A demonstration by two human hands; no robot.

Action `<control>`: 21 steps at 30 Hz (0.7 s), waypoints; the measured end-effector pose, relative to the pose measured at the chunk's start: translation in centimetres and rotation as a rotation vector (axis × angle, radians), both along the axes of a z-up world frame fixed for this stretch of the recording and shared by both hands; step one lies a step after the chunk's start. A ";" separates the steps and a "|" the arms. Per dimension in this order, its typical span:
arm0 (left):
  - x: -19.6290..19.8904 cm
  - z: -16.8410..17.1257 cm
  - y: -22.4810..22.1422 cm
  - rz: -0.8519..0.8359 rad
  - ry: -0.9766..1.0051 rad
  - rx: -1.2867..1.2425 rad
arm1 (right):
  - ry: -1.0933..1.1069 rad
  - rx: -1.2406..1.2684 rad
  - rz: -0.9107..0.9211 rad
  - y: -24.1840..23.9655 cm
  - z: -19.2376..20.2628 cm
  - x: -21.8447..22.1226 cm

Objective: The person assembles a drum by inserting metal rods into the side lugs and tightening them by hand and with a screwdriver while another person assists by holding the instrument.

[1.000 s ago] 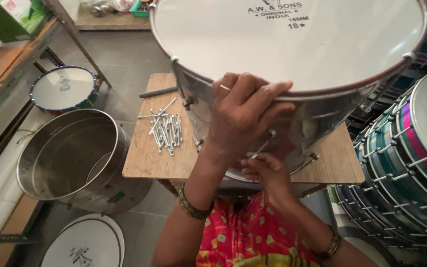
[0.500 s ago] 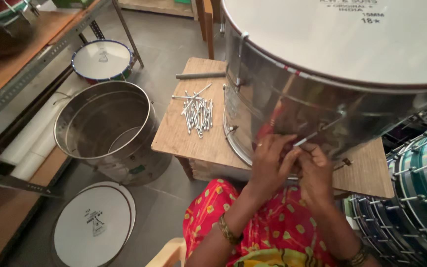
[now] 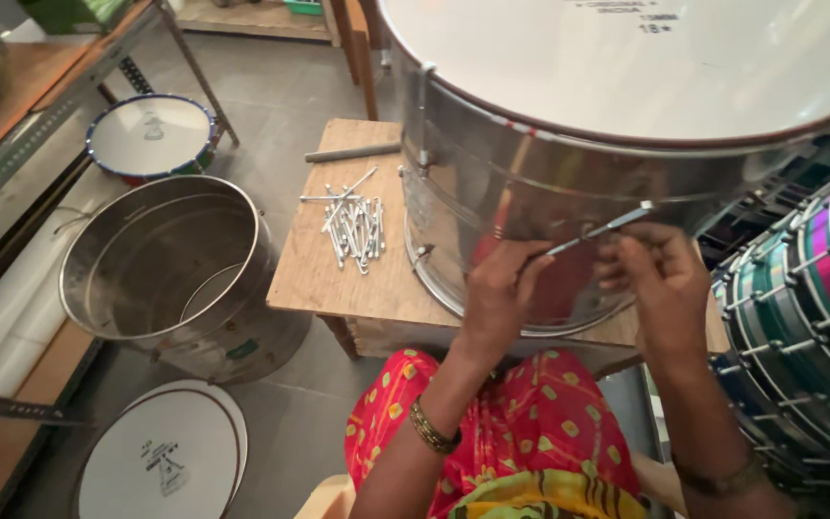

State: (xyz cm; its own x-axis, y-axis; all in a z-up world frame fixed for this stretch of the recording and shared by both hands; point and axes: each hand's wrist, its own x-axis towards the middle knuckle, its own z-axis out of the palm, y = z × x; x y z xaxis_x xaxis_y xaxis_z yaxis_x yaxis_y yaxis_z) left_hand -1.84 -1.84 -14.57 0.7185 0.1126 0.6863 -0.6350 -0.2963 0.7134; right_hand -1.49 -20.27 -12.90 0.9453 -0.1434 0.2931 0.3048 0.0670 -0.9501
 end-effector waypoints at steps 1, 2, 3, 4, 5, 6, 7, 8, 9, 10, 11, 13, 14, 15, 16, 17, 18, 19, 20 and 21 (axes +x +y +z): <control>0.0 0.1 0.0 0.002 0.017 0.004 | -0.017 -0.023 -0.013 0.0 0.7 0.3; 0.0 0.3 0.1 0.006 0.033 0.007 | -0.036 -0.047 -0.025 -0.1 1.4 0.6; 0.0 0.4 0.2 -0.001 0.029 0.021 | -0.058 -0.123 -0.067 0.2 1.8 0.7; 0.0 0.5 0.2 -0.007 0.025 0.035 | -0.080 -0.199 -0.107 0.6 2.1 0.9; 0.0 0.6 0.2 -0.012 0.021 0.048 | -0.102 -0.276 -0.147 1.0 2.4 0.9; 0.0 0.7 0.2 -0.012 0.030 0.054 | -0.132 -0.316 -0.172 1.3 2.8 0.9; -0.1 0.8 0.2 -0.012 0.040 0.060 | -0.162 -0.357 -0.196 1.6 3.1 0.8; -0.1 0.9 0.1 -0.011 0.048 0.067 | -0.193 -0.396 -0.219 1.8 3.5 0.8; -0.1 1.0 0.1 -0.029 0.036 0.039 | -0.206 -0.353 -0.217 1.8 3.8 0.7; -0.1 1.0 -0.1 -0.046 0.024 0.011 | -0.218 -0.309 -0.215 1.8 4.0 0.6; -0.1 1.1 -0.2 -0.064 0.012 -0.017 | -0.230 -0.266 -0.213 1.7 4.1 0.5; -0.3 1.1 -0.4 -0.068 -0.017 -0.039 | -0.300 -0.251 -0.227 0.9 4.6 0.2; -0.5 1.2 -0.4 -0.069 -0.031 -0.050 | -0.335 -0.243 -0.233 0.5 4.8 0.0; -0.7 1.2 -0.4 -0.077 0.037 -0.057 | -0.369 -0.248 -0.246 0.2 4.9 -0.2; -1.0 1.2 -0.3 -0.085 0.105 -0.065 | -0.405 -0.254 -0.258 -0.1 5.1 -0.4; -1.2 1.2 -0.3 -0.093 0.173 -0.073 | -0.441 -0.259 -0.268 -0.2 5.2 -0.5; -1.3 1.1 -0.3 -0.085 0.164 -0.062 | -0.467 -0.296 -0.274 0.0 5.3 -0.7; -1.3 1.1 -0.2 -0.076 0.155 -0.050 | -0.493 -0.333 -0.279 0.2 5.3 -0.9; -1.3 1.0 -0.3 -0.068 0.146 -0.039 | -0.518 -0.382 -0.283 0.5 5.5 -0.9; -1.3 0.9 -0.4 -0.101 0.201 -0.068 | -0.544 -0.429 -0.287 0.7 5.8 -1.0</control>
State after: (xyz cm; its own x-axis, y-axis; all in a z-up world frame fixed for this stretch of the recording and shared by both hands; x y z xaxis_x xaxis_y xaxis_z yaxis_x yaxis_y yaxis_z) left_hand -3.14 -2.22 -13.71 0.8498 0.0740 0.5219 -0.5024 -0.1857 0.8444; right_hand -2.51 -19.55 -7.13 0.5936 -0.1305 0.7941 0.6884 -0.4286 -0.5851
